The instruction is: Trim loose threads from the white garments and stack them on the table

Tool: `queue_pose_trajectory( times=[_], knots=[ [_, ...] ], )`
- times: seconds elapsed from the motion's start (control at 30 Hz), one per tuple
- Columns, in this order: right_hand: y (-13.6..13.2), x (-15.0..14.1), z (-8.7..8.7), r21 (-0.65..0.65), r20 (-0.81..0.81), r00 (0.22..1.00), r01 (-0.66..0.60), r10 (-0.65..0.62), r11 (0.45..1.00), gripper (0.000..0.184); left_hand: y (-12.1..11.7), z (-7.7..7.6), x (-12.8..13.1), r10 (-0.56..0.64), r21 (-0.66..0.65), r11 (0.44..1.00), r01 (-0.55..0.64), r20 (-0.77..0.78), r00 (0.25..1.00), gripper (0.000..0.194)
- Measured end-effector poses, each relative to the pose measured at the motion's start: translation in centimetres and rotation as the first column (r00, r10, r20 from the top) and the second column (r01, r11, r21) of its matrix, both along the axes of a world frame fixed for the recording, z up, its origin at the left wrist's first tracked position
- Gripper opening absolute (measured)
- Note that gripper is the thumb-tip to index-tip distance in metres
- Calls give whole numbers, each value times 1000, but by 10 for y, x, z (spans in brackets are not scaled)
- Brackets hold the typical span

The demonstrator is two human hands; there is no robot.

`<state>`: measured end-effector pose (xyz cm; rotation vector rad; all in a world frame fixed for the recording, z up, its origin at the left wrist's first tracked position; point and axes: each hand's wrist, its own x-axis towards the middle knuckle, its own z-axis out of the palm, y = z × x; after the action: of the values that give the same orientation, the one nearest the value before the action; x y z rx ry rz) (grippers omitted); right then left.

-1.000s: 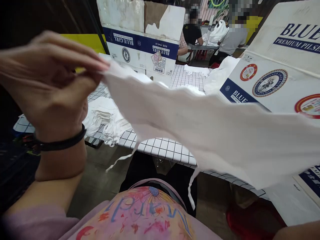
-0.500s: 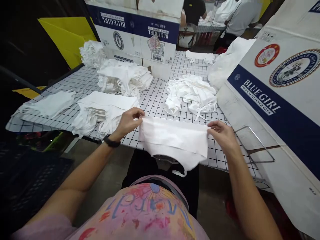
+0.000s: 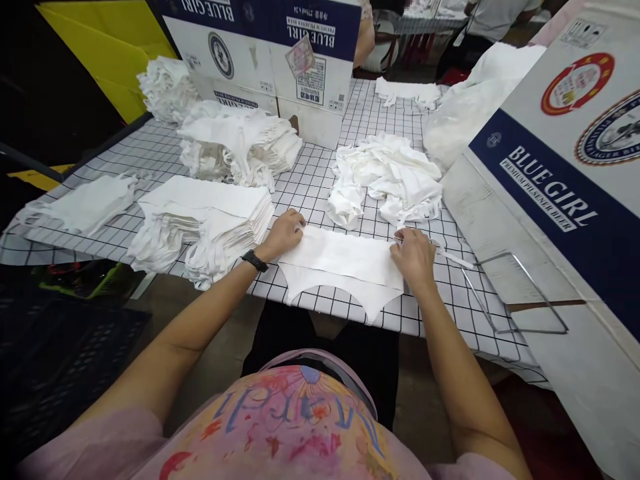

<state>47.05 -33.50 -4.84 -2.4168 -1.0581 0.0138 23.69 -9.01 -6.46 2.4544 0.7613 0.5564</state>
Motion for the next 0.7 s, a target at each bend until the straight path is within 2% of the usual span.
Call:
queue_pose_trajectory(
  times=[0.1,0.17,0.2,0.23,0.27,0.37,0.4,0.47,0.5,0.53,0.57,0.63,0.7],
  knots=[
    [34,-18,5,70,-83,992,-88,94,994,40,-2,-7,3,-4,15,1000,4,14,1000,25],
    [62,-30,7,40,-154,978,-133,138,990,67,-5,-10,2,4,22,1000,-5,35,999,25],
    [77,-34,8,7,-159,975,-157,156,988,75,-6,-11,1,8,25,1000,-9,47,999,25],
    [91,-35,9,-12,-159,973,-172,168,985,75,-6,-11,0,10,26,1000,-11,58,998,25],
    [104,-34,9,-16,-158,972,-178,173,984,65,-7,-12,-1,9,25,1000,-11,68,998,24],
    [137,-14,18,27,-156,974,-163,165,986,21,-7,-14,-3,6,15,1000,-7,94,996,24],
    [147,-1,25,55,-156,976,-144,151,988,15,-7,-14,-3,5,10,1000,-6,102,995,24],
    [164,28,44,142,-177,980,-67,92,988,16,-6,-15,-3,6,0,1000,-6,116,993,24],
    [170,44,55,253,-280,960,46,27,966,15,-6,-16,-3,7,-6,1000,-6,123,992,24],
    [175,59,66,345,-404,914,181,-28,921,16,-6,-16,-3,8,-12,1000,-6,130,991,24],
    [177,73,76,385,-513,857,283,-51,878,19,-6,-16,-3,10,-17,1000,-8,137,991,24],
    [174,92,91,390,-568,820,341,-68,856,28,-6,-15,-3,15,-29,1000,-11,147,989,24],
    [159,97,93,372,-574,812,373,-105,850,38,-6,-15,-3,22,-40,999,-15,154,988,24]
  ],
)
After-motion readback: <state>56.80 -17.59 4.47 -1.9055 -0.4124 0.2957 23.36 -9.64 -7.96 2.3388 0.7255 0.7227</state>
